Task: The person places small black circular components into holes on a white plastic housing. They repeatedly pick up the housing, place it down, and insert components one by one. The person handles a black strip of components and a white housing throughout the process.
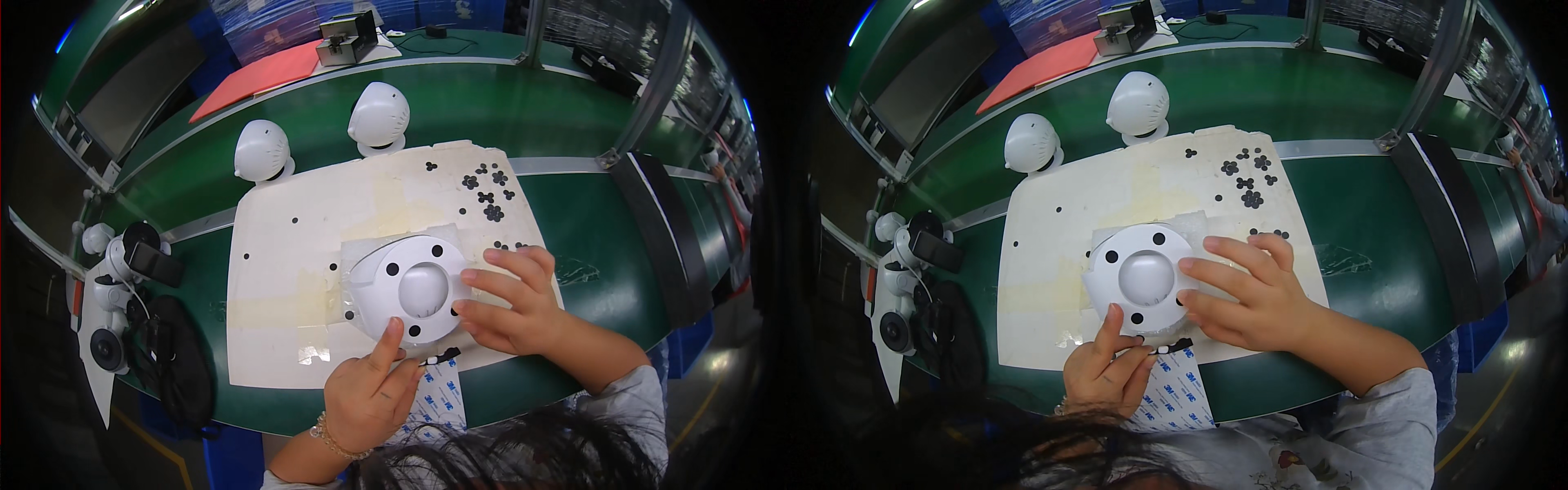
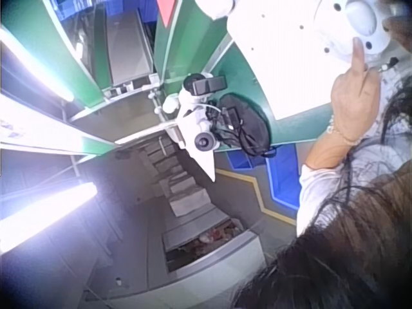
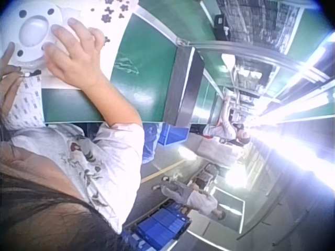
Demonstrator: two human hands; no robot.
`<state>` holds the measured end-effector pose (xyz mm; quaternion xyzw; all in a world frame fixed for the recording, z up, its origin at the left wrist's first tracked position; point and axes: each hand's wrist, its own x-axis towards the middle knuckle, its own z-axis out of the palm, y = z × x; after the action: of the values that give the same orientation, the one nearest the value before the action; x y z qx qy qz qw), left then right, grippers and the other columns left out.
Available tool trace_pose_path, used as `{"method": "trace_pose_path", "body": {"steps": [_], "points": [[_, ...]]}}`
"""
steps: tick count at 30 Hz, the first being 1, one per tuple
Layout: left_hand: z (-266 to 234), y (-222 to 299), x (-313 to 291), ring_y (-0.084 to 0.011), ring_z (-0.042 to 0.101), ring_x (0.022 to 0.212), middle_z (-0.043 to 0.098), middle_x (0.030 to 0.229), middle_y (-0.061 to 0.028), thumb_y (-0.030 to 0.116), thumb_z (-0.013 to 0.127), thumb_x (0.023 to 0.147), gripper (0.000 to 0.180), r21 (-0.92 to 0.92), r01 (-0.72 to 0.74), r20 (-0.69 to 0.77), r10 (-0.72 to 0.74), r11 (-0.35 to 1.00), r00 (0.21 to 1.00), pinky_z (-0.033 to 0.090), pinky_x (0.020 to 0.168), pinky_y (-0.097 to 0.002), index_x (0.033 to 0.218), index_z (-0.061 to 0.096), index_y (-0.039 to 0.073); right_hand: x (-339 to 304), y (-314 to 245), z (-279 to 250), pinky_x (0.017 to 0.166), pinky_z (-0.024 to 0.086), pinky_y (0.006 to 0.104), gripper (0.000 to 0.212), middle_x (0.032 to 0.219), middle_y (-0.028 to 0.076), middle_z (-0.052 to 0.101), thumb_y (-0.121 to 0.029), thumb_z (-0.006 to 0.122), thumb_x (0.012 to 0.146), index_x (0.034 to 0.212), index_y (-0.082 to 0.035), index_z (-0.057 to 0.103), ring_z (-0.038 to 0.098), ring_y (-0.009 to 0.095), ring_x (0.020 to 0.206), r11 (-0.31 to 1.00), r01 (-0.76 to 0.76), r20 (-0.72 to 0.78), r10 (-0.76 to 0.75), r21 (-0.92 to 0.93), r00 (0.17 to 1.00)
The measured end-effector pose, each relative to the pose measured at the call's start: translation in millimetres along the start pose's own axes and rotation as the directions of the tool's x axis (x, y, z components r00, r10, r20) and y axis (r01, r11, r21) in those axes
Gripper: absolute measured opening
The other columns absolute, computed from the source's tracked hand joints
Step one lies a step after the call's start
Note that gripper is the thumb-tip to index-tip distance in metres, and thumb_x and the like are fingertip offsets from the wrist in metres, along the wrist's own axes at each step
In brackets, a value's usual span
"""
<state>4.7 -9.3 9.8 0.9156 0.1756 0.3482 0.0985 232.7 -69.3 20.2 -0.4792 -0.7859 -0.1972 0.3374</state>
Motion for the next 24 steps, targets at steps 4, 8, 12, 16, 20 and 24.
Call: {"method": "trace_pose_path", "body": {"steps": [4,8,12,16,20,24], "points": [[-1,-1,0,-0.0138,0.062,0.064,0.051,0.122,-0.0201,0.009,0.07,0.069,0.013,-0.007,-0.004,0.0,0.004,1.0,1.0,0.045,0.05,-0.0237,0.079,0.062,0.005,0,-6,5,0.085,0.036,0.0373,0.029,0.108,0.009,0.056,-0.02,0.067,0.075,0.099,-0.006,0.057,0.05,0.023,0.104,0.79,-0.424,-0.025,0.483,0.442,0.875],[1,-2,0,-0.0148,0.063,0.066,0.051,0.123,-0.0199,0.009,0.069,0.069,0.013,-0.034,-0.006,-0.009,0.006,0.999,1.0,0.045,0.051,-0.0239,0.079,0.063,0.005,10,-7,8,0.083,0.042,0.0285,0.03,0.102,0.008,0.058,-0.016,0.062,0.083,0.107,0.0,0.053,0.054,0.013,0.094,-0.336,-0.647,0.714,0.486,0.684,0.503],[2,-6,-1,-0.0179,0.064,0.069,0.051,0.123,-0.0188,0.009,0.07,0.068,0.014,-0.122,-0.034,-0.024,0.031,0.992,0.999,0.047,0.053,-0.0249,0.079,0.062,0.005,14,-2,8,0.083,0.043,0.026,0.029,0.097,0.007,0.06,-0.015,0.06,0.085,0.108,0.001,0.053,0.056,0.011,0.091,-0.311,-0.669,0.722,0.468,0.675,0.51],[-1,-6,-6,-0.0202,0.063,0.07,0.052,0.121,-0.0176,0.007,0.07,0.066,0.016,-0.172,0.015,-0.018,-0.018,0.985,1.0,0.049,0.053,-0.027,0.079,0.061,0.005,23,29,1,0.083,0.043,0.0256,0.027,0.096,0.006,0.061,-0.017,0.059,0.084,0.105,-0.001,0.055,0.057,0.011,0.091,-0.296,-0.495,0.561,0.604,0.817,0.566],[-5,-6,-5,-0.0208,0.06,0.066,0.054,0.119,-0.0168,0.007,0.071,0.066,0.019,-0.209,0.026,0.023,-0.021,0.978,1.0,0.048,0.052,-0.0282,0.081,0.06,0.005,18,112,18,0.071,0.044,0.0294,0.015,0.085,0.003,0.06,-0.01,0.057,0.083,0.095,-0.001,0.057,0.056,0.014,0.079,0.362,-0.678,0.14,0.812,0.64,0.566],[-4,-7,-4,-0.0206,0.058,0.063,0.055,0.118,-0.0151,0.007,0.071,0.066,0.023,-0.255,0.002,0.029,0.006,0.967,1.0,0.048,0.051,-0.0282,0.085,0.059,0.006,-24,215,31,0.071,0.046,0.0361,0.015,0.092,0.009,0.06,-0.009,0.054,0.078,0.09,-0.003,0.06,0.057,0.027,0.084,0.764,-0.421,-0.081,0.441,-0.488,0.894]]}}
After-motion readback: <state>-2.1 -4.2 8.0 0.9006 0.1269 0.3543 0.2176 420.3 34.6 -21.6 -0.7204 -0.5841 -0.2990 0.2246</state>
